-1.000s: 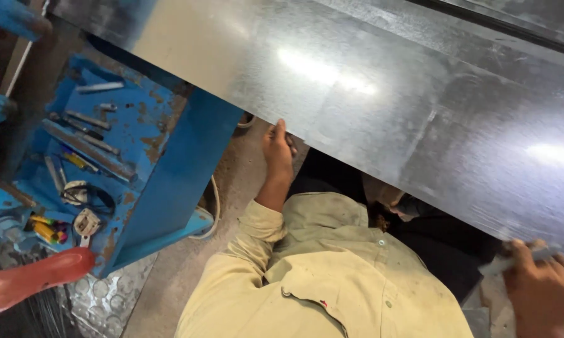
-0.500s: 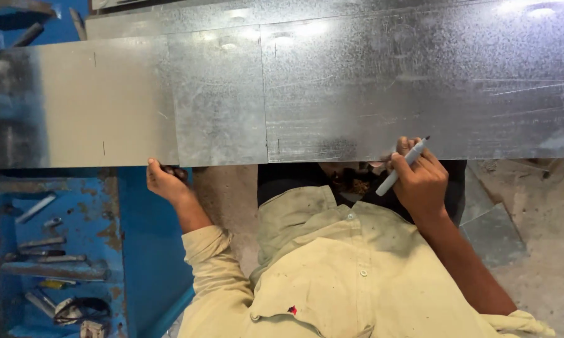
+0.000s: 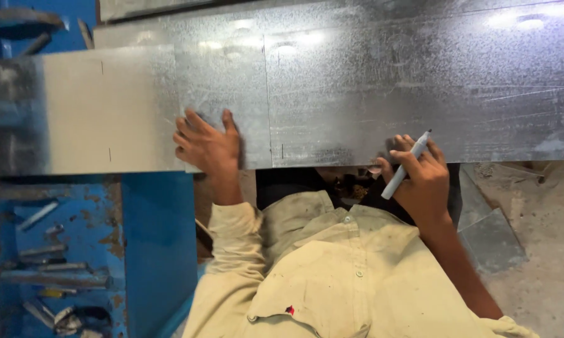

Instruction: The person uses a white marker to draw straight lines on a large metal sheet placed on a workbench. They repeatedly reposition a smaller metal sheet to use as a straight edge guide, drawing lines across the surface to create a grid pattern.

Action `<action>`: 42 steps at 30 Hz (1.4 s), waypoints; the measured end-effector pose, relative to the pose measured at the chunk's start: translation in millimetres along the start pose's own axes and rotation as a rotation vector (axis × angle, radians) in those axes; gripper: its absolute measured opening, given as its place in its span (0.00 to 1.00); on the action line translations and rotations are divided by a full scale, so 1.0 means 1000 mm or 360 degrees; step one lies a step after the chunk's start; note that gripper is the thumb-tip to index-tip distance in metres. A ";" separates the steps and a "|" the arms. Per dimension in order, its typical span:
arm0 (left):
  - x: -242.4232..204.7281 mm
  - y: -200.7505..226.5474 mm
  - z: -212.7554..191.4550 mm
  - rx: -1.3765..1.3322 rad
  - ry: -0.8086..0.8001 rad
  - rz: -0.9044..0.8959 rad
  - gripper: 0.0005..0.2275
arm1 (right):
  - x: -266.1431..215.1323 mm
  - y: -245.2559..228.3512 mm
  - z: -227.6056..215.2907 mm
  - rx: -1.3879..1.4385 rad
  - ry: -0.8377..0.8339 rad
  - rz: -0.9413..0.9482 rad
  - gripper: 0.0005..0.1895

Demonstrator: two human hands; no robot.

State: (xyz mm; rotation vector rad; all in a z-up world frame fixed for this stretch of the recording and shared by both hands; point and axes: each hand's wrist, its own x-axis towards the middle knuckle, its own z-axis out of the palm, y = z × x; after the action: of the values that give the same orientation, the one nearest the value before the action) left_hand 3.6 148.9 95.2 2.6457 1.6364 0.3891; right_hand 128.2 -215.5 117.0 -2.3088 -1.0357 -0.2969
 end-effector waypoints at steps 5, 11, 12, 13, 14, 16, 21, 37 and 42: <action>-0.023 0.030 0.000 0.0056 -0.0411 0.0079 0.39 | 0.004 -0.009 0.008 0.0090 -0.0035 -0.0011 0.18; -0.094 0.065 0.006 -0.0349 -0.0330 0.0873 0.37 | 0.016 -0.012 0.025 -0.0004 -0.0182 -0.0088 0.36; -0.101 0.066 0.002 -0.0566 -0.0309 0.0940 0.36 | 0.016 -0.012 0.029 -0.0069 -0.0217 -0.0104 0.37; -0.106 0.066 -0.002 -0.0784 -0.0285 0.1004 0.36 | 0.015 -0.011 0.032 -0.0134 -0.0251 -0.0121 0.37; -0.104 0.060 -0.005 -0.0962 -0.0383 0.0998 0.35 | 0.013 -0.010 0.035 -0.0148 -0.0241 -0.0107 0.35; -0.087 0.039 -0.013 -0.1314 -0.0572 0.0995 0.34 | 0.007 -0.009 0.039 -0.0176 -0.0206 -0.0072 0.30; -0.049 -0.008 -0.035 -0.1174 -0.0664 0.1137 0.40 | -0.012 -0.008 0.042 -0.0176 -0.0148 -0.0102 0.26; -0.042 -0.015 0.000 -0.0985 -0.0428 0.1414 0.43 | -0.013 0.003 0.058 -0.0196 -0.0114 -0.0128 0.23; -0.042 -0.016 0.004 -0.0984 -0.0451 0.1382 0.44 | -0.016 0.004 0.060 -0.0198 -0.0116 -0.0125 0.22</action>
State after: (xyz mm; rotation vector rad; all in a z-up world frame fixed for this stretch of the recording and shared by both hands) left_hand -27.6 119.3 80.6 2.5602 0.1609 0.3953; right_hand 118.4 -191.6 59.9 -2.4086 -1.1765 -0.3189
